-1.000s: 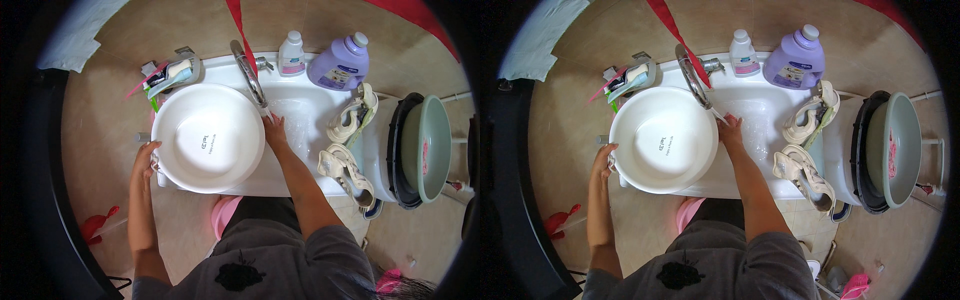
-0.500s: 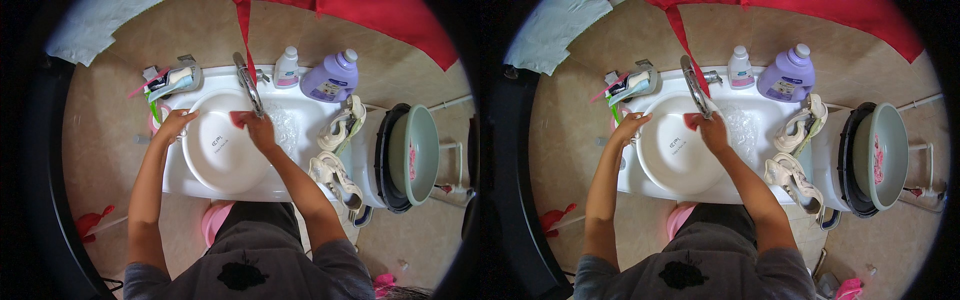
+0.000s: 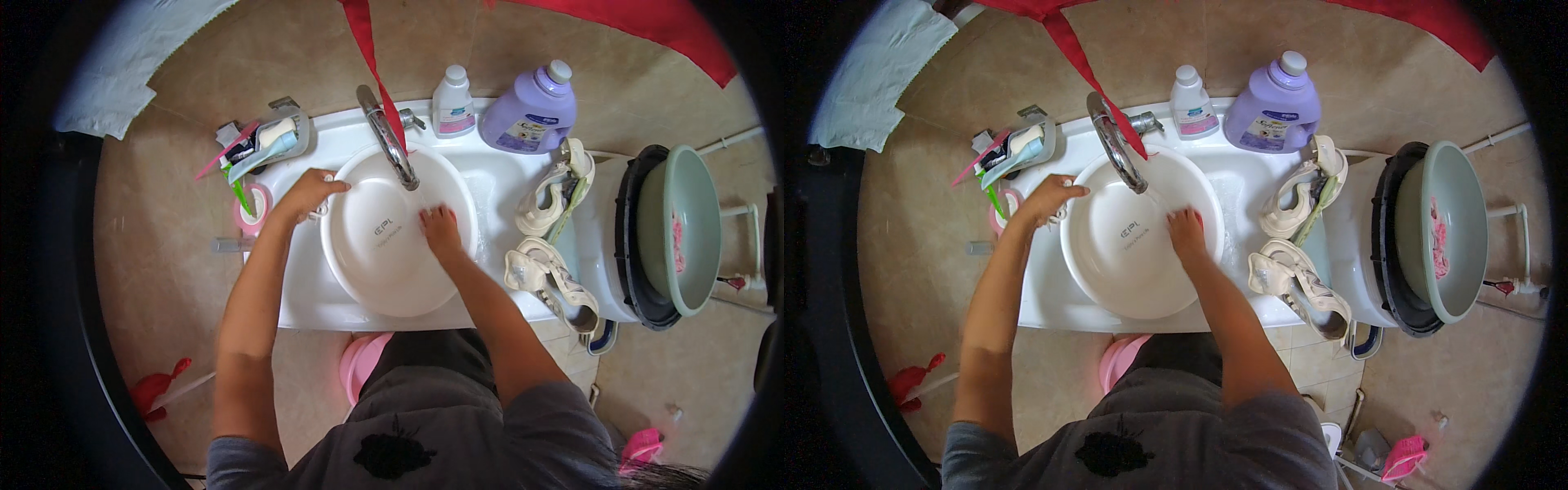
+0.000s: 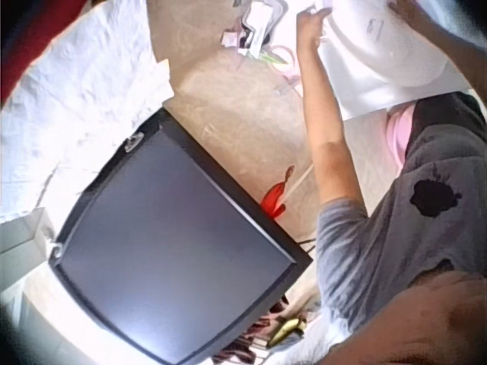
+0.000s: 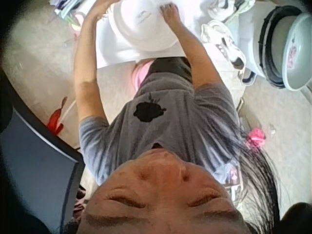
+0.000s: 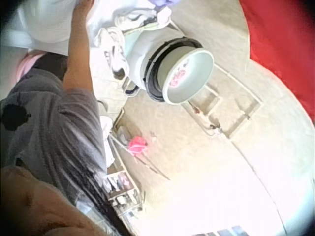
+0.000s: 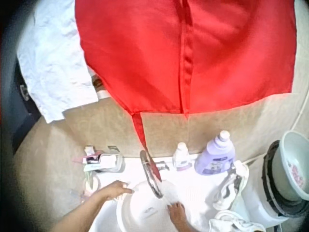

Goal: The person scrubs a pair of white sneakers with a brush and water in a bathroom sink, rinses them, and places them on the sink edge. The person then washes their hands and cleans the sink basin with a sponge.

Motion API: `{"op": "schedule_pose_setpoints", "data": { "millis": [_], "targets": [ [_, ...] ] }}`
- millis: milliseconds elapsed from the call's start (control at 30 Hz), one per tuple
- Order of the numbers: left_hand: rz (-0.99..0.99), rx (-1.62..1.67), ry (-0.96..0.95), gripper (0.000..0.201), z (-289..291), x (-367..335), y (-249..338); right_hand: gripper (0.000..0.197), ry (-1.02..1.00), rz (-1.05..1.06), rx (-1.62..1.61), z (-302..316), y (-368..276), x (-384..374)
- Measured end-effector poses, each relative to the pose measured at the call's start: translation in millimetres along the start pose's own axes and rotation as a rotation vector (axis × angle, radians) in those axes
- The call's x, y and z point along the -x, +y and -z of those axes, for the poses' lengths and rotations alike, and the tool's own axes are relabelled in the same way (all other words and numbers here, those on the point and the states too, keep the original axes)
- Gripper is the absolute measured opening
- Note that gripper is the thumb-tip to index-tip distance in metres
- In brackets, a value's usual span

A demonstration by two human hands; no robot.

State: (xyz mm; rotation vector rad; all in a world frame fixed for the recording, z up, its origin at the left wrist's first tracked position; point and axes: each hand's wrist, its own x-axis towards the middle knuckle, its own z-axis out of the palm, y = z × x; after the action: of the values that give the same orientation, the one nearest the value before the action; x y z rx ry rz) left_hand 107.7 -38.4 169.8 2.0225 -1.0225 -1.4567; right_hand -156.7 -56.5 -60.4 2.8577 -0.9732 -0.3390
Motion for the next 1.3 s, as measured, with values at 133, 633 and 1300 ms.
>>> {"op": "schedule_pose_setpoints", "data": {
  "millis": [133, 633, 1300],
  "targets": [
    [-0.008, 0.182, 0.087, 0.038, -14.7, -6.3, -13.0, 0.025, -0.464, -0.141, -0.349, 18.1, -59.9, 44.7],
    [-0.066, 0.11, 0.189, 0.036, -15.7, -13.3, -33.9, 0.023, -0.251, -0.14, -0.396, -4.1, -3.7, 12.7],
    [-0.113, 0.162, 0.334, 0.035, -32.4, -14.6, -63.6, 0.023, 0.247, -0.045, -2.679, 63.2, -91.3, -97.6]
  ]
}}
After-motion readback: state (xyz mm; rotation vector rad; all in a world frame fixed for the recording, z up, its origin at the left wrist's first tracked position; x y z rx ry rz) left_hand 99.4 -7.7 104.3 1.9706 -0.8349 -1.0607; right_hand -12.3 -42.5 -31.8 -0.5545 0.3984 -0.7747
